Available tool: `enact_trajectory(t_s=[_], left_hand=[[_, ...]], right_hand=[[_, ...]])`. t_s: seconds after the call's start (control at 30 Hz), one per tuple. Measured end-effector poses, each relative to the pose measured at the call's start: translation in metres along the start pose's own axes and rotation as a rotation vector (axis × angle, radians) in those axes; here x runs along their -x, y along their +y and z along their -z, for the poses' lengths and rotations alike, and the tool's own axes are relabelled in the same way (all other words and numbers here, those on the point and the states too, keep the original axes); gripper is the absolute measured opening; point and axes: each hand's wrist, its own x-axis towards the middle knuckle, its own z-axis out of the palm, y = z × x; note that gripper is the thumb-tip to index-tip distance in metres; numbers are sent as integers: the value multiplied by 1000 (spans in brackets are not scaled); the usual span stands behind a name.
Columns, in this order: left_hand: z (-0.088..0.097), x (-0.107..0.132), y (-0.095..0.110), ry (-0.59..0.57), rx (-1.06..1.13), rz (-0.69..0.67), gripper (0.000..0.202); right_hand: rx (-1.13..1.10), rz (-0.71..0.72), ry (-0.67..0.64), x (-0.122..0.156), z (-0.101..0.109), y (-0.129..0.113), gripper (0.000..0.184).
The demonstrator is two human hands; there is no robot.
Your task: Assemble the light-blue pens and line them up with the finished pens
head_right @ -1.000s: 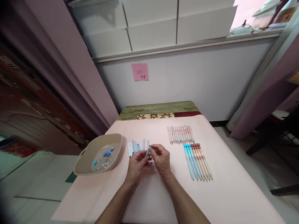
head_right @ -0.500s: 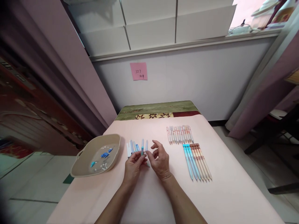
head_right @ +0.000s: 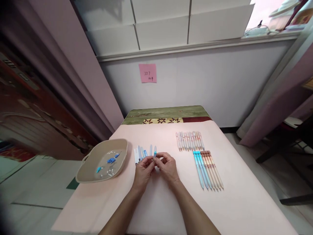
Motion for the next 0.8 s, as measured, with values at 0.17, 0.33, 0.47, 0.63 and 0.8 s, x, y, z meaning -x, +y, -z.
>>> enact_trajectory(t_s=[0.17, 0.33, 0.47, 0.63, 0.8], left_hand=[[-8, 3, 1, -21, 214, 127, 30], [-10, 3, 1, 0, 331, 210, 31], [-12, 3, 2, 30, 379, 302, 26], [-13, 5, 5, 42, 418, 339, 21], [-10, 5, 4, 68, 320, 263, 27]], right_hand=[[159, 223, 88, -1, 5, -5, 15], [-39, 125, 117, -3, 5, -5, 21], [-190, 70, 110, -8, 5, -8, 28], [-284, 7, 142, -11, 8, -9, 27], [-355, -77, 198, -12, 11, -7, 26]])
